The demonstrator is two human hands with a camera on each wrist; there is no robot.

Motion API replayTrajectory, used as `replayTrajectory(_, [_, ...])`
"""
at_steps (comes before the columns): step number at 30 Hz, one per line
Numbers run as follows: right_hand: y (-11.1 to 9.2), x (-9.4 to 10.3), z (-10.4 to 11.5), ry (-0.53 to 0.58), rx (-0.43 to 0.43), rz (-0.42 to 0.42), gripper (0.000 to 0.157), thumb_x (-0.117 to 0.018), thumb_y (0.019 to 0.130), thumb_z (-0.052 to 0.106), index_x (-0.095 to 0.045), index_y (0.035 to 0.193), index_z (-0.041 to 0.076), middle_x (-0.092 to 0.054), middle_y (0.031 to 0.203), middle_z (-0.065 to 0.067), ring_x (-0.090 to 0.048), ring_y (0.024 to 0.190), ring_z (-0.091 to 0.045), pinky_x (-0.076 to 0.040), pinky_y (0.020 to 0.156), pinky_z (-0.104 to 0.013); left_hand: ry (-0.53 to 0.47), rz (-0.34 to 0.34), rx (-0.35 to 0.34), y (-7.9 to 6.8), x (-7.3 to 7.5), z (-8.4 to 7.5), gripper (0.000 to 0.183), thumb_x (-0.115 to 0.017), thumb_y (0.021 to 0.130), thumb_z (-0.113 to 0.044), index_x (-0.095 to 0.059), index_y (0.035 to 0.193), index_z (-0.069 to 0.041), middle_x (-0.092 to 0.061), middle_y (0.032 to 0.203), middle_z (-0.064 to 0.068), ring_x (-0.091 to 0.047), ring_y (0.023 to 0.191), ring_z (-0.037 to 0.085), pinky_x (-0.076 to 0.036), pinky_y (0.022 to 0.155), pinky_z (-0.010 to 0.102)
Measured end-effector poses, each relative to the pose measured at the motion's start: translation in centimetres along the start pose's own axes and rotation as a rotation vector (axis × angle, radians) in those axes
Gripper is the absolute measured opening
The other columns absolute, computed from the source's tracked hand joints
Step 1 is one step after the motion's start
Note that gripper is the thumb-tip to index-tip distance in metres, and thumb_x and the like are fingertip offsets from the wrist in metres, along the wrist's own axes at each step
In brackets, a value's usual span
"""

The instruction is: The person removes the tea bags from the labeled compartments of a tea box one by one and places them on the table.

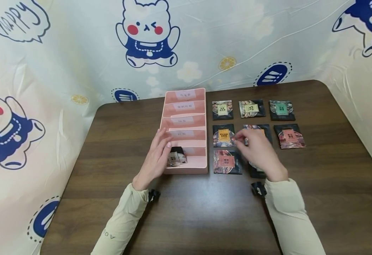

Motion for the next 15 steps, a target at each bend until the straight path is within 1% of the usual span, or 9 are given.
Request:
replayTrajectory(1, [0.3,-0.5,0.8,0.011,0.019,0.004,0.015,-0.064,0.091,0.013,-0.068,0.102,0.004,-0.068,0.092,-0.011,-0.055,0.076,-0.022,-0.041,0.067,-0.034,0.002,0.000,-0.001,0.0,0.0,0.0,0.043,-0.035,0.104,-0.034,-0.059,0.126,-0.005,-0.032,0.155,0.013,-0.017,0.150,0.027,-0.026,0.117,0.044])
replayTrajectory(4, [1.0,-2.1,3.3,0.044,0.059,0.032,0.015,-0.064,0.091,0.014,-0.068,0.103,0.007,-0.068,0.094,-0.007,-0.055,0.082,-0.022,-0.042,0.071,-0.035,0.002,0.001,0.001,0.0,0.0,0.0,0.044,-0.034,0.104,-0.036,-0.058,0.126,-0.006,-0.031,0.155,0.012,-0.016,0.150,0.027,-0.026,0.116,0.045])
replayTrajectory(7, [1.6,-3.7,5.7,0.068,0.114,0.058,0.016,-0.064,0.090,0.014,-0.068,0.104,0.007,-0.069,0.096,-0.006,-0.058,0.092,-0.024,-0.045,0.080,-0.040,0.004,0.006,0.010,0.0,-0.1,0.1,0.046,-0.033,0.104,-0.038,-0.058,0.127,-0.007,-0.030,0.156,0.010,-0.016,0.150,0.026,-0.026,0.117,0.045])
replayTrajectory(10, [2.0,-5.0,8.0,0.081,0.172,0.073,0.016,-0.066,0.088,0.012,-0.068,0.103,0.006,-0.069,0.097,-0.006,-0.058,0.097,-0.025,-0.045,0.086,-0.043,0.011,0.010,0.018,0.0,-0.1,0.2,0.047,-0.031,0.104,-0.039,-0.058,0.128,-0.008,-0.029,0.157,0.009,-0.015,0.150,0.025,-0.025,0.117,0.045])
replayTrajectory(13, [2.2,-6.2,9.9,0.072,0.206,0.085,0.017,-0.069,0.087,0.014,-0.068,0.103,0.007,-0.068,0.100,-0.005,-0.057,0.095,-0.022,-0.046,0.084,-0.040,0.015,0.006,0.018,-0.1,-0.1,0.2,0.046,-0.031,0.104,-0.038,-0.058,0.128,-0.008,-0.030,0.156,0.009,-0.016,0.150,0.025,-0.025,0.117,0.045])
replayTrajectory(15, [2.3,-6.8,10.7,0.061,0.212,0.089,0.020,-0.070,0.086,0.016,-0.068,0.103,0.008,-0.068,0.102,-0.004,-0.055,0.095,-0.021,-0.045,0.083,-0.038,0.014,0.001,0.012,-0.1,-0.1,0.2,0.046,-0.032,0.105,-0.036,-0.058,0.128,-0.007,-0.031,0.156,0.010,-0.017,0.150,0.026,-0.024,0.118,0.045])
Point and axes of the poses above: each hand's wrist, its own y-axis towards the middle knuckle, its own x-axis out of the back of the hand, z = x × y, the point moved 6 cm from there along y, towards the middle knuckle
